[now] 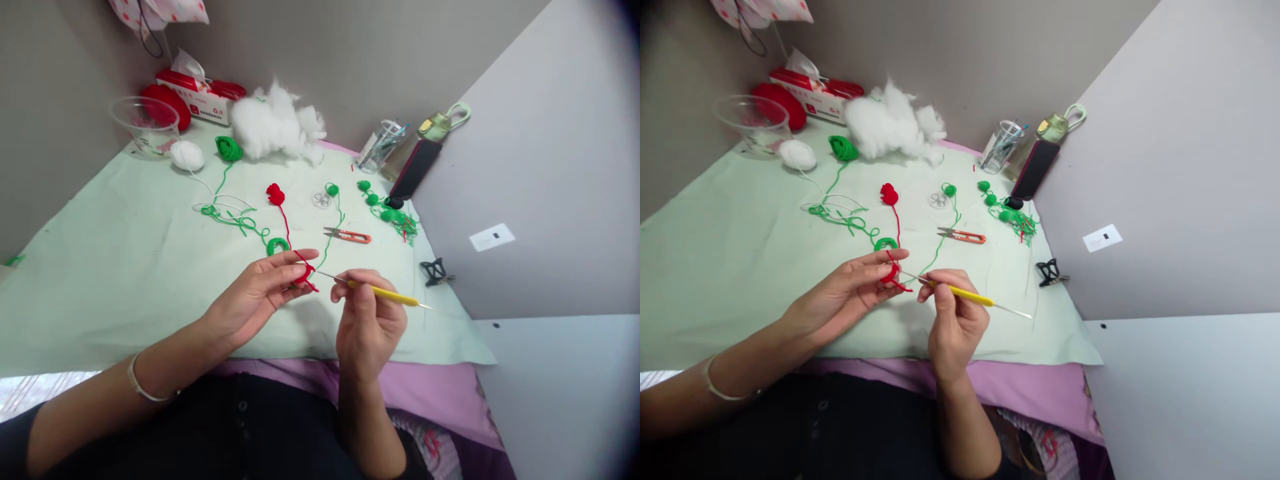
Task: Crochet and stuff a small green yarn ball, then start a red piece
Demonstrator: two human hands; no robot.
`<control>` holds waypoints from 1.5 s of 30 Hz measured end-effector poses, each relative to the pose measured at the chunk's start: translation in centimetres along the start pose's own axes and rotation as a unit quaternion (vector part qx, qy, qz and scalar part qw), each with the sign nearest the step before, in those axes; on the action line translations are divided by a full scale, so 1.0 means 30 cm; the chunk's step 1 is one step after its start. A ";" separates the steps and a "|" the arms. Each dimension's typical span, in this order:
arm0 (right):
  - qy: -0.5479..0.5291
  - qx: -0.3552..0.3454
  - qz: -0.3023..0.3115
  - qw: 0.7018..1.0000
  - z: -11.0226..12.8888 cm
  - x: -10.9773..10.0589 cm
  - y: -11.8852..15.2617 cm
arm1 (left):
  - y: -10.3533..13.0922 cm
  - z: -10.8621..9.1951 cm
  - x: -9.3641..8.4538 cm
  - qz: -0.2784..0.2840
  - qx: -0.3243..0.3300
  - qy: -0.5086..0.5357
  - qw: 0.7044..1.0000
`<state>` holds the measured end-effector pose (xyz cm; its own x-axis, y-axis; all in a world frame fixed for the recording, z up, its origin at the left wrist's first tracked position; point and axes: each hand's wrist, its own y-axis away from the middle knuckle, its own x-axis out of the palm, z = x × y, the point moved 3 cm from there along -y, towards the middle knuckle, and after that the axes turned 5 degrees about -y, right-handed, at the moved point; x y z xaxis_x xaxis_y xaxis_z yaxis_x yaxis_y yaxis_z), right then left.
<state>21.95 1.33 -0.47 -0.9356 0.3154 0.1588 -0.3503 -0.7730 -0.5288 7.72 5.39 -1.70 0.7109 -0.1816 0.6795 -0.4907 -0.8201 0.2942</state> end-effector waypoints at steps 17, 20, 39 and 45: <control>-0.081 0.088 0.013 0.993 -0.036 0.003 0.000 | 0.016 -0.019 -0.002 -0.014 0.059 -0.102 0.993; -0.042 0.060 0.017 0.997 -0.021 0.005 0.008 | 0.021 -0.022 -0.004 -0.022 0.077 -0.136 0.987; 0.099 -0.113 0.077 0.986 0.029 0.017 0.020 | 0.039 -0.045 0.000 -0.037 0.132 -0.261 0.956; 0.103 -0.128 0.055 0.985 0.027 0.020 0.030 | 0.031 -0.026 -0.006 -0.009 0.112 -0.201 0.973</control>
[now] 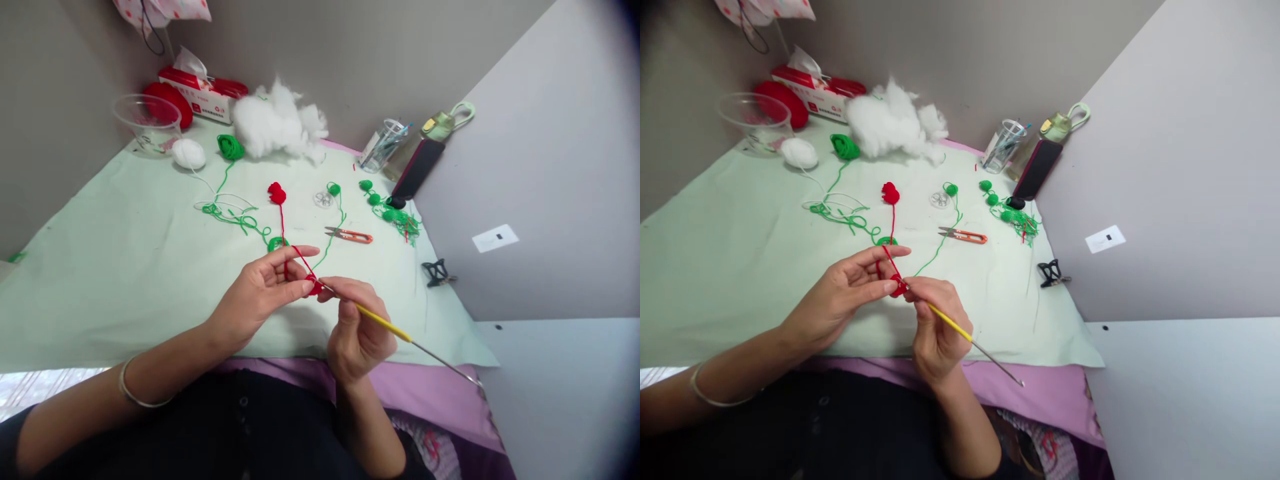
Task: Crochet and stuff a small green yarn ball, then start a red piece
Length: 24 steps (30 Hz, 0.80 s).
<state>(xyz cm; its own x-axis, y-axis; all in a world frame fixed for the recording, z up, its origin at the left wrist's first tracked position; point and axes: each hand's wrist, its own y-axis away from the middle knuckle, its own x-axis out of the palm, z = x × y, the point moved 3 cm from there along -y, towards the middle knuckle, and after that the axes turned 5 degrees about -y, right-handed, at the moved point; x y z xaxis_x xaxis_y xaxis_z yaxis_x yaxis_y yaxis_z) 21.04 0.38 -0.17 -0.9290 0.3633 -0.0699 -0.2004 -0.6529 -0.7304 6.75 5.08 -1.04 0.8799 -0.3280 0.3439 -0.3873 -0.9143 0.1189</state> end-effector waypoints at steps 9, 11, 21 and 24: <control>-0.063 0.049 -0.035 0.996 -0.011 -0.003 0.004 | 0.002 -0.001 -0.003 -0.033 0.005 0.021 0.999; -0.084 0.054 -0.042 0.994 -0.014 -0.002 0.005 | 0.002 -0.002 -0.003 -0.033 0.009 0.017 0.999; -0.099 0.056 -0.040 0.993 -0.012 0.000 0.010 | -0.002 0.000 -0.009 -0.016 0.030 -0.010 0.999; -0.089 0.049 -0.036 0.994 -0.011 0.002 0.014 | -0.004 0.001 -0.012 -0.014 0.035 -0.018 0.999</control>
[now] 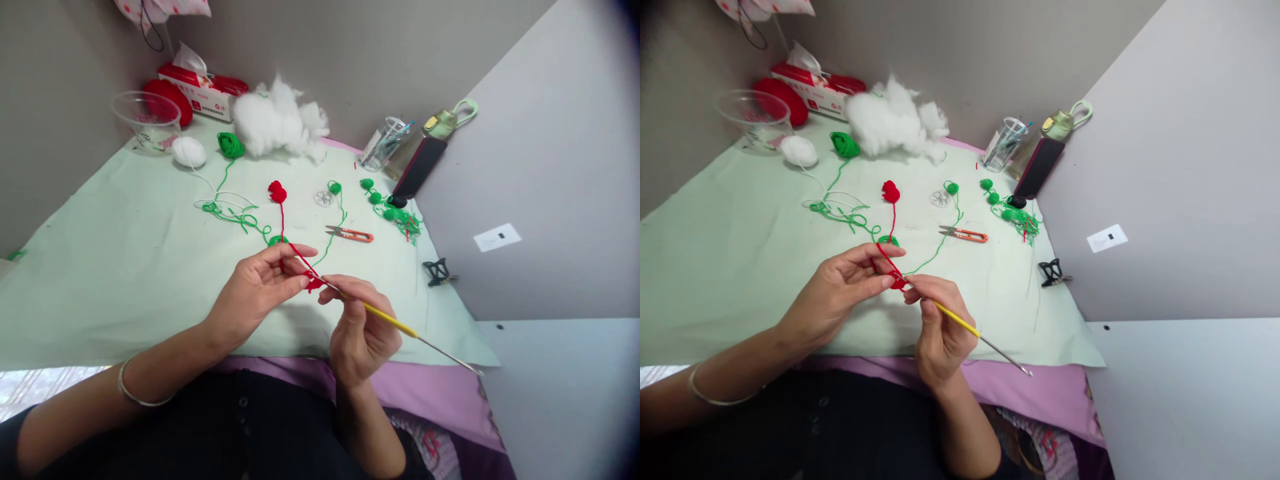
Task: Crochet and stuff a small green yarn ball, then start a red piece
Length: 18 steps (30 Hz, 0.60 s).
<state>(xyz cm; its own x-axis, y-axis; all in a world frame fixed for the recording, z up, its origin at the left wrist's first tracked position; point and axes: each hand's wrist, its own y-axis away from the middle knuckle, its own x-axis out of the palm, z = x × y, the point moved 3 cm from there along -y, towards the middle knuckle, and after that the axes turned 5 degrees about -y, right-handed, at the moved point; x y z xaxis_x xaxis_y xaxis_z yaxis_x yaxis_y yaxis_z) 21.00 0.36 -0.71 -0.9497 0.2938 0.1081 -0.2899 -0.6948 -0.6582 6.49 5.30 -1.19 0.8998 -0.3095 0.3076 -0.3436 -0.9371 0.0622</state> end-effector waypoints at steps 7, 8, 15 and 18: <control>-0.001 -0.001 0.008 1.000 0.003 0.004 -0.001 | 0.005 -0.010 0.006 -0.006 0.009 -0.022 1.000; 0.000 0.000 0.010 1.000 0.003 0.005 -0.001 | 0.006 -0.011 0.006 -0.009 0.010 -0.025 1.000; 0.001 -0.004 0.011 1.000 0.005 0.006 0.003 | 0.007 -0.020 0.007 -0.019 0.016 -0.039 0.999; -0.004 0.003 0.007 1.000 0.004 0.005 0.006 | 0.007 -0.021 0.008 -0.024 0.019 -0.047 0.998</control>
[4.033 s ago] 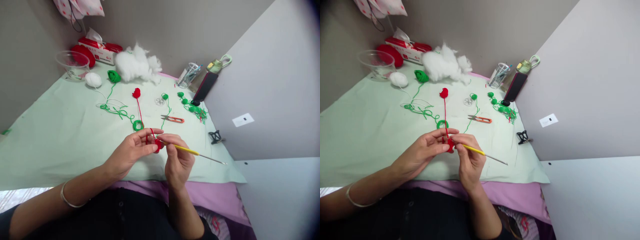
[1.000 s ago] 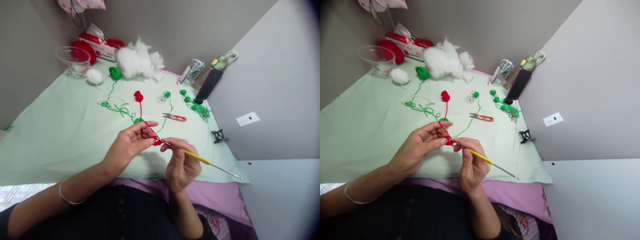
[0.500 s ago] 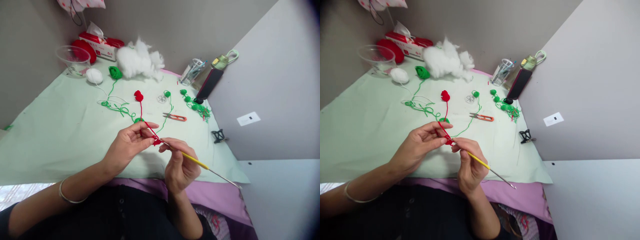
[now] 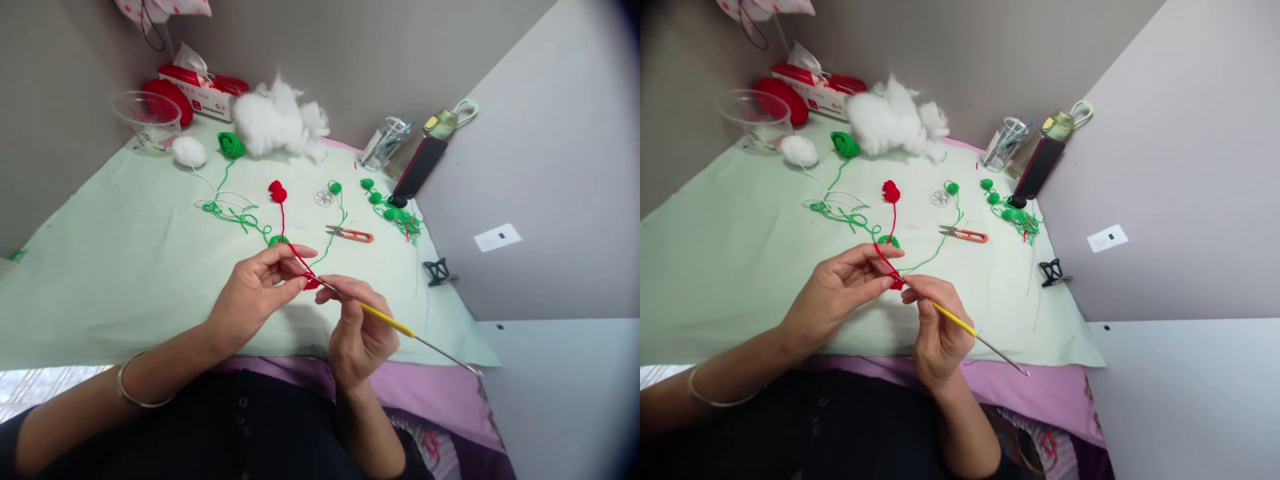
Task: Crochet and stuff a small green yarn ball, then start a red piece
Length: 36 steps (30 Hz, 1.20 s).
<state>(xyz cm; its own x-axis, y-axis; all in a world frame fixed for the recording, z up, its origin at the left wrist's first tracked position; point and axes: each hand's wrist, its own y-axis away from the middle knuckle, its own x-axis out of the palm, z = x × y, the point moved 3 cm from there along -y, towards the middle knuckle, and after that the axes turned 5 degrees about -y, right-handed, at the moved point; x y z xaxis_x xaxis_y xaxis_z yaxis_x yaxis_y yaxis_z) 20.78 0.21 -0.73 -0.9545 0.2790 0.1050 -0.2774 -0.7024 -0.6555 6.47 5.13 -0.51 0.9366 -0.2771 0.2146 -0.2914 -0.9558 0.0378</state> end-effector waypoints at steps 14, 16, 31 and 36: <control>0.094 -0.033 0.064 0.993 0.011 -0.002 0.002 | 0.025 0.010 -0.002 -0.068 0.231 -0.192 0.951; 0.121 -0.068 0.062 0.988 0.008 0.004 0.011 | 0.029 0.015 -0.002 -0.073 0.245 -0.187 0.949; 0.263 -0.156 0.055 0.951 -0.048 0.015 0.065 | -0.009 0.040 0.030 -0.002 -0.093 0.145 0.985; 0.228 -0.112 0.034 0.967 -0.036 -0.005 0.042 | -0.003 0.026 0.030 0.049 -0.181 0.212 0.959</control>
<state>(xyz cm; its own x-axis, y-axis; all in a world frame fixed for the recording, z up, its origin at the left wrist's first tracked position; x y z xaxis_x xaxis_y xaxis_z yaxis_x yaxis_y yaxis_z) 20.69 -0.03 -2.38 -0.8081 0.5323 -0.2521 -0.1359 -0.5850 -0.7996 7.49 4.89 -1.08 0.7601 -0.2267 0.6090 -0.4947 -0.8095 0.3161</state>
